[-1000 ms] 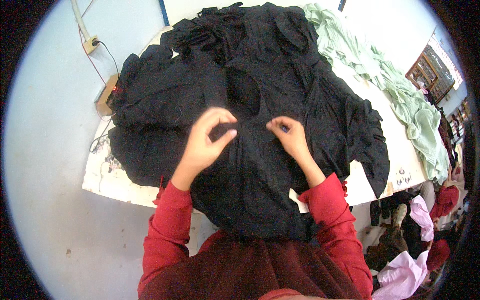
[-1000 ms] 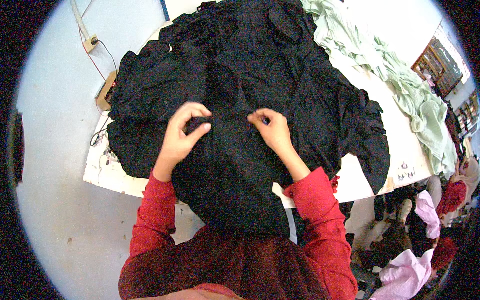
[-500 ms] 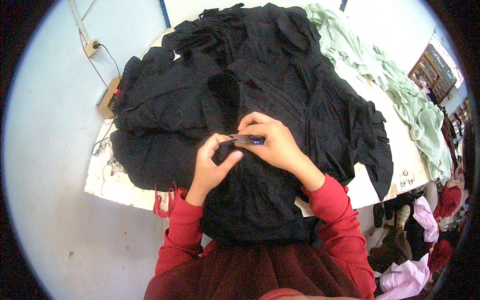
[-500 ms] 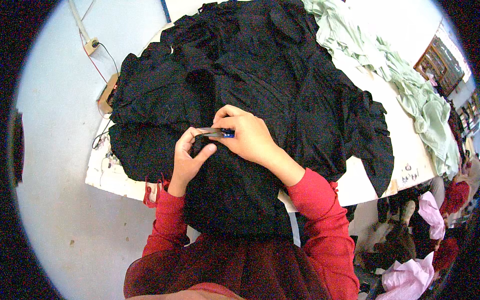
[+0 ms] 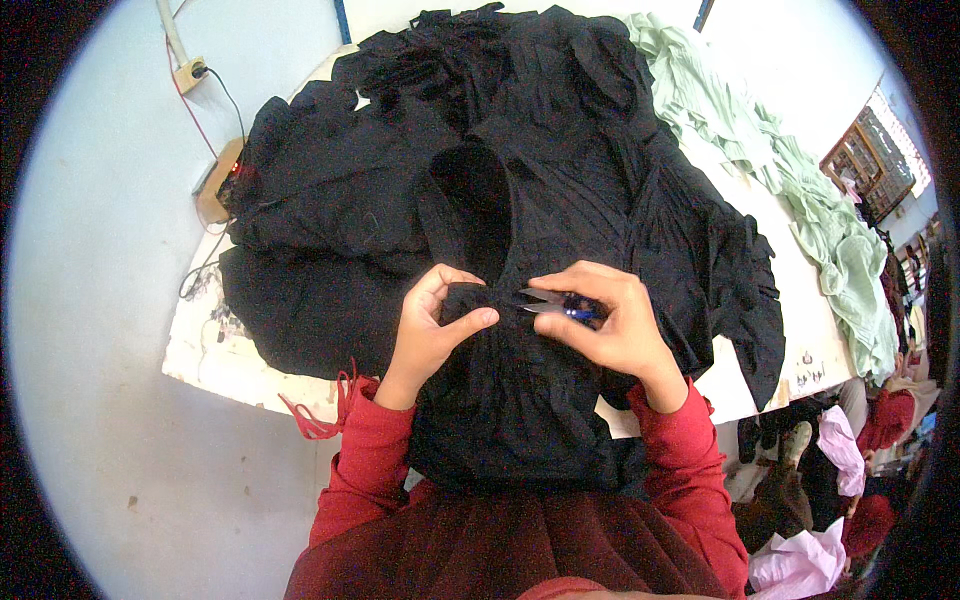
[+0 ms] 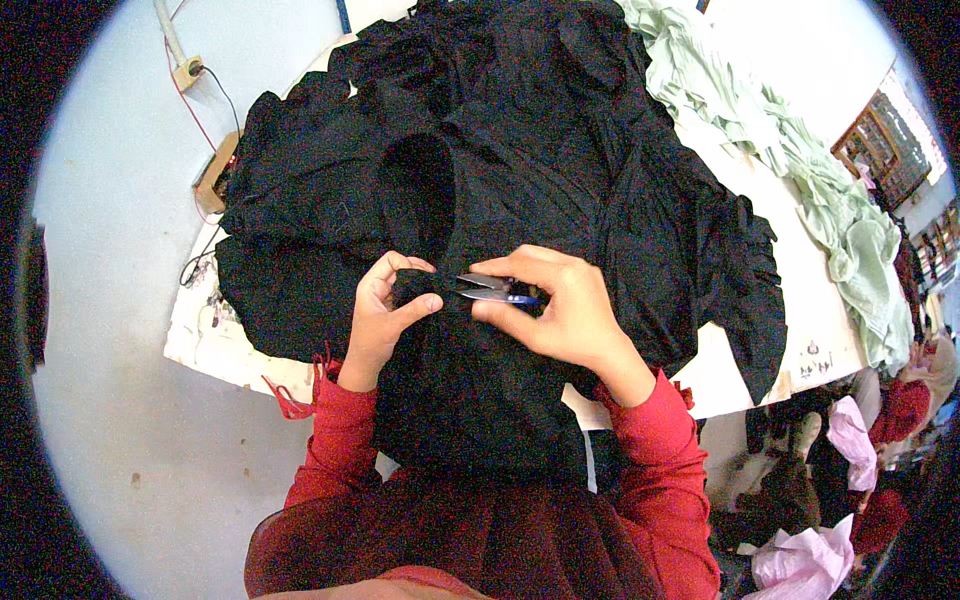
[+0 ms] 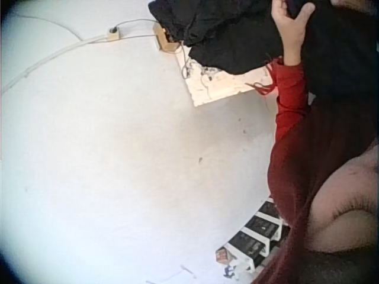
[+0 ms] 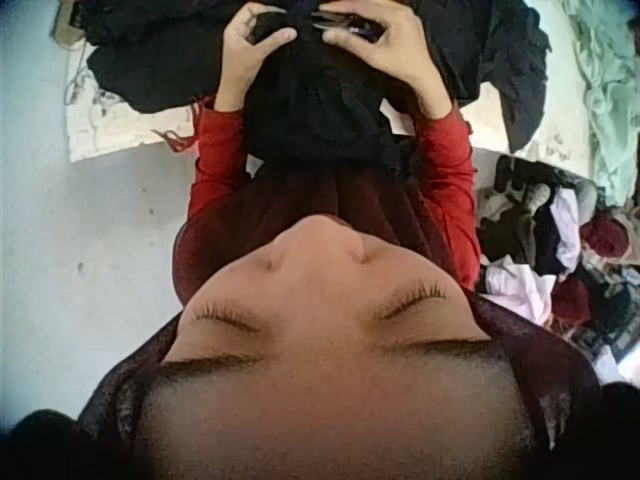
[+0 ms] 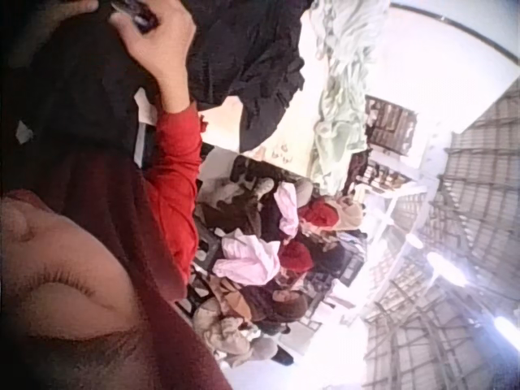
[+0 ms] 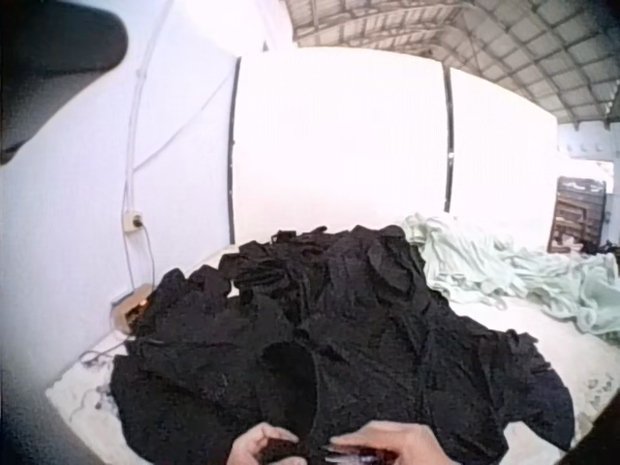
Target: The person uses a small blue utility knife to cut a black pleated garment laid on a white table. They repeatedly lift and reposition sections of the fabric to make precise cuts along the pleats.
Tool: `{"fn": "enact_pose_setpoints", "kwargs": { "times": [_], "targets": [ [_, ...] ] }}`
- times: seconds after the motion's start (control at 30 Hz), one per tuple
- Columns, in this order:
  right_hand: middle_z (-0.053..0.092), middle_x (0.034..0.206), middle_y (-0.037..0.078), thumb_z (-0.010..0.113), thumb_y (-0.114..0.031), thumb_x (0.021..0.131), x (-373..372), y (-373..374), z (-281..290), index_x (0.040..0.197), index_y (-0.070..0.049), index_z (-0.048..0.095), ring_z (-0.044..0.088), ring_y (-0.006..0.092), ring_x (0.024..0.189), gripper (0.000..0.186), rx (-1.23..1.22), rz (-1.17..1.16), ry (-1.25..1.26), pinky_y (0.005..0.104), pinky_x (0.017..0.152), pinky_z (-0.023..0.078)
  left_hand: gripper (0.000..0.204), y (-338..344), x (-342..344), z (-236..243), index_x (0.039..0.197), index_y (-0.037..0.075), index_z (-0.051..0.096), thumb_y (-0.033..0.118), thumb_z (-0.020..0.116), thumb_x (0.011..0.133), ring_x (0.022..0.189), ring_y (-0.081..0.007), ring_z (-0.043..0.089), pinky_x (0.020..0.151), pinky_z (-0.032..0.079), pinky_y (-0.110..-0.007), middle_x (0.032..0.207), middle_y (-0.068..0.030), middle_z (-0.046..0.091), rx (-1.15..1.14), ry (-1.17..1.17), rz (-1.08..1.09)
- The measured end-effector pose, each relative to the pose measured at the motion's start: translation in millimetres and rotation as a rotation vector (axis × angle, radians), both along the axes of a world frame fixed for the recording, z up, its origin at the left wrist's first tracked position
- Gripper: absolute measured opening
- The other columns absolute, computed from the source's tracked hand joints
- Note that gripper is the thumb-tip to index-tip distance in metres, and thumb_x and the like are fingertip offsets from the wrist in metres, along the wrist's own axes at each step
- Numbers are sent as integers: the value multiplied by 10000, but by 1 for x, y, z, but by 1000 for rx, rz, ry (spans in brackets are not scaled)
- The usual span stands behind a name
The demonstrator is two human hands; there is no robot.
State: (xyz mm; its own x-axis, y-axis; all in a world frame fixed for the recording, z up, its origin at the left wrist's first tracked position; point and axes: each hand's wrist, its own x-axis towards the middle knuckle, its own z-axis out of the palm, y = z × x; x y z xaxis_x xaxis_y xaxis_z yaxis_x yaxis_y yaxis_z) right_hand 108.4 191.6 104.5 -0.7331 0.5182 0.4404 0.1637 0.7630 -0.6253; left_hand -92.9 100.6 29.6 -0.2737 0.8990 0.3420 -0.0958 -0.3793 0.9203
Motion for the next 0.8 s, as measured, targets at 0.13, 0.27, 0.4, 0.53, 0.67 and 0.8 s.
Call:
{"fn": "enact_pose_setpoints", "kwargs": {
  "times": [0.13,0.27,0.4,0.53,0.67,0.8],
  "targets": [
    [693,786,67,736,-272,759,-10,-8,-3,910,-115,713,669,249,646,219,149,-154,53,316,585,518,324,-2,0,1,984,31,554,37,777,749,941,-112,580,851,454,-259,1008,-51,613,-22,-20,-13],
    [694,759,65,733,-280,766,-15,-9,-7,875,-119,713,668,241,629,196,281,-180,47,322,567,513,327,-2,0,3,911,72,511,23,774,722,979,-148,561,893,431,-288,1042,-88,596,-80,-35,-22],
    [696,750,58,733,-284,766,-18,-7,-9,850,-123,714,667,216,620,182,374,-179,72,322,553,501,322,-2,-1,1,909,71,513,16,769,722,973,-147,561,893,430,-288,1036,-83,594,-67,-34,-28],
    [690,733,74,772,-203,724,-20,-7,-8,834,-88,714,656,223,591,170,452,-146,90,301,542,476,318,-2,0,3,908,66,526,23,774,715,976,-147,558,898,424,-286,1036,-75,593,-84,-32,-31],
    [687,721,53,775,-202,715,-19,-7,-5,815,-107,712,655,210,594,151,414,-131,69,299,536,469,318,-4,0,7,926,56,545,46,782,713,979,-144,554,905,417,-282,1038,-64,591,-121,-25,-28],
    [673,703,25,705,-263,772,-18,-6,5,835,-146,692,650,214,602,133,418,-45,-36,334,535,483,325,-2,-2,2,940,52,549,58,785,716,989,-138,548,902,416,-274,1041,-57,588,-33,93,10]
  ]
}}
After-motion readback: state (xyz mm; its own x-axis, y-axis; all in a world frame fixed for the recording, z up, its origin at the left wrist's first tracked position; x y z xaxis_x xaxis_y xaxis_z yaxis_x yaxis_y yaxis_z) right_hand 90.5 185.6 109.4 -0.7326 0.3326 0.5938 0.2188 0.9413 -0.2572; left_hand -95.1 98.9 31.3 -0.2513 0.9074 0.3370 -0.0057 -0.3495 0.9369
